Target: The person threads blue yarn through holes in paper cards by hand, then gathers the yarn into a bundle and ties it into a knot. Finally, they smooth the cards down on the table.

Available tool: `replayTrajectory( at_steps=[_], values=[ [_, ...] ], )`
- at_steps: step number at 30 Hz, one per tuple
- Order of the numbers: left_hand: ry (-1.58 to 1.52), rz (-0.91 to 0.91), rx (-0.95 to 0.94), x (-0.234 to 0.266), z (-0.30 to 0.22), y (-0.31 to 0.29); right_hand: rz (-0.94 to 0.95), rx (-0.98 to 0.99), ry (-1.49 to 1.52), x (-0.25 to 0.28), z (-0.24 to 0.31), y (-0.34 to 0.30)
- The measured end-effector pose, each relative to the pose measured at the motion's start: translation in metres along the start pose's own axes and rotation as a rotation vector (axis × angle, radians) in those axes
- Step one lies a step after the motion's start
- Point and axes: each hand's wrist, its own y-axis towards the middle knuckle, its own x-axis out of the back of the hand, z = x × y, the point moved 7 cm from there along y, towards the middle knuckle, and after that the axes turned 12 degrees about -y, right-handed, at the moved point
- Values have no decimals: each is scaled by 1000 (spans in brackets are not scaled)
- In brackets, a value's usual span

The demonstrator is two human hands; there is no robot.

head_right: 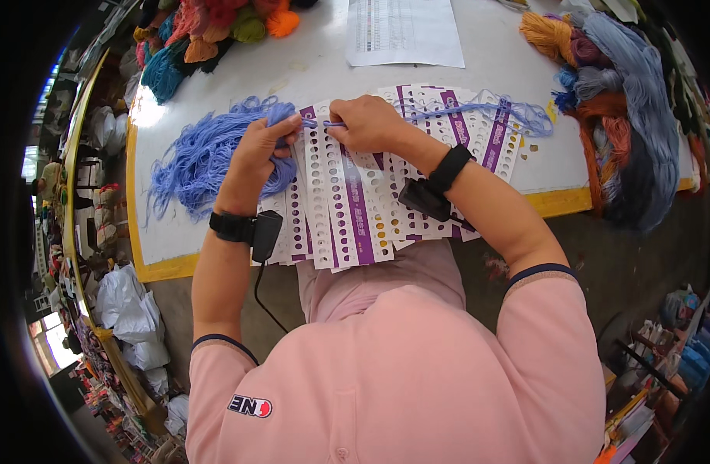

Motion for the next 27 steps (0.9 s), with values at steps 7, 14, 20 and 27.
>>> replayTrajectory(
  at_steps=[7,14,20,27],
  values=[
    [-360,212,177,-18,5,-10,149,-44,27,-1,1,3],
    [178,228,-43,-26,1,-7,201,-168,183,-3,-2,4],
    [-634,-7,32,169,-79,-4,111,-138,119,0,-5,-4],
    [72,-624,-422,228,-123,-58,164,-181,56,0,-10,-2]
  ],
)
